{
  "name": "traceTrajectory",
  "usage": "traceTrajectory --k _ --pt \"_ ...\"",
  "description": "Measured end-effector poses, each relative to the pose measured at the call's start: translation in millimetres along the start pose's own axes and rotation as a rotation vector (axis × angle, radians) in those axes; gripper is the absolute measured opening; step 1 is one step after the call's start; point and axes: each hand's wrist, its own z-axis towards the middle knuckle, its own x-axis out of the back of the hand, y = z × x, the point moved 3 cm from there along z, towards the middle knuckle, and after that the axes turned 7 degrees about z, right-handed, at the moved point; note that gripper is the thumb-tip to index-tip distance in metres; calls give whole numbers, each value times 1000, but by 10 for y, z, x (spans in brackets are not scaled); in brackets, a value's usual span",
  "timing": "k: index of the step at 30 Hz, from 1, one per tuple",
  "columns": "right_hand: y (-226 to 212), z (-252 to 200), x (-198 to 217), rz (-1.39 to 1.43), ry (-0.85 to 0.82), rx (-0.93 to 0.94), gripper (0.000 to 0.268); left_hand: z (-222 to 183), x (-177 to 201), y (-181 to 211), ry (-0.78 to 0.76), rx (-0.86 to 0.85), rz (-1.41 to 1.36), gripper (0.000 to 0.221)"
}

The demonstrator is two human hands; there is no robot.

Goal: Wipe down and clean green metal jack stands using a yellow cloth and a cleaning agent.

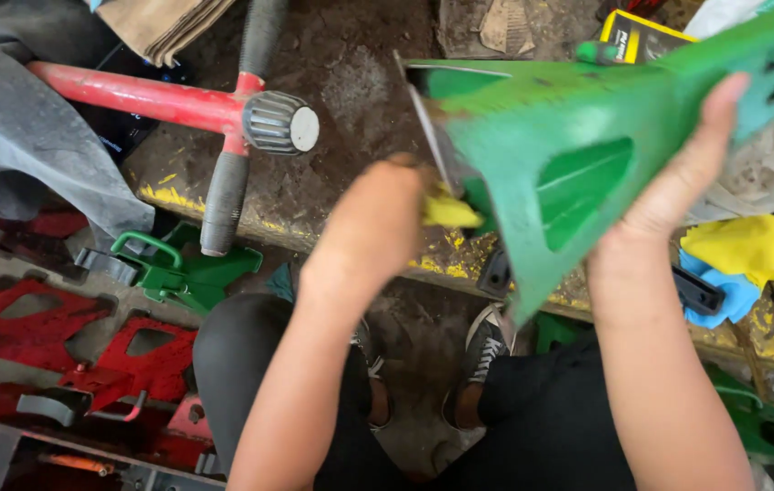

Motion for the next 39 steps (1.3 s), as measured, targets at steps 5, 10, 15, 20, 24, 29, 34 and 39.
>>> traceTrajectory --k 5,10,15,20,24,29,34,39 --pt "364 107 275 15 27 -73 70 -54 86 -212 42 78 102 32" --pt "561 106 -6 78 33 -118 68 -69 25 -334 -20 207 156 17" --pt "607 112 -46 71 -22 -123 67 -85 130 -278 -28 262 164 22" --pt "573 130 -52 26 -109 -61 65 -95 116 -261 -139 372 174 28" --pt "537 113 -106 -177 -161 46 58 -130 48 -335 -128 343 204 31" --pt "586 12 -182 -416 -244 191 43 -115 110 -315 -59 303 229 29" --pt "648 -76 -339 -609 -358 128 35 -116 204 -298 -4 335 223 26" --pt "779 -67 -215 -705 -337 87 34 -116 255 -319 31 293 177 26"
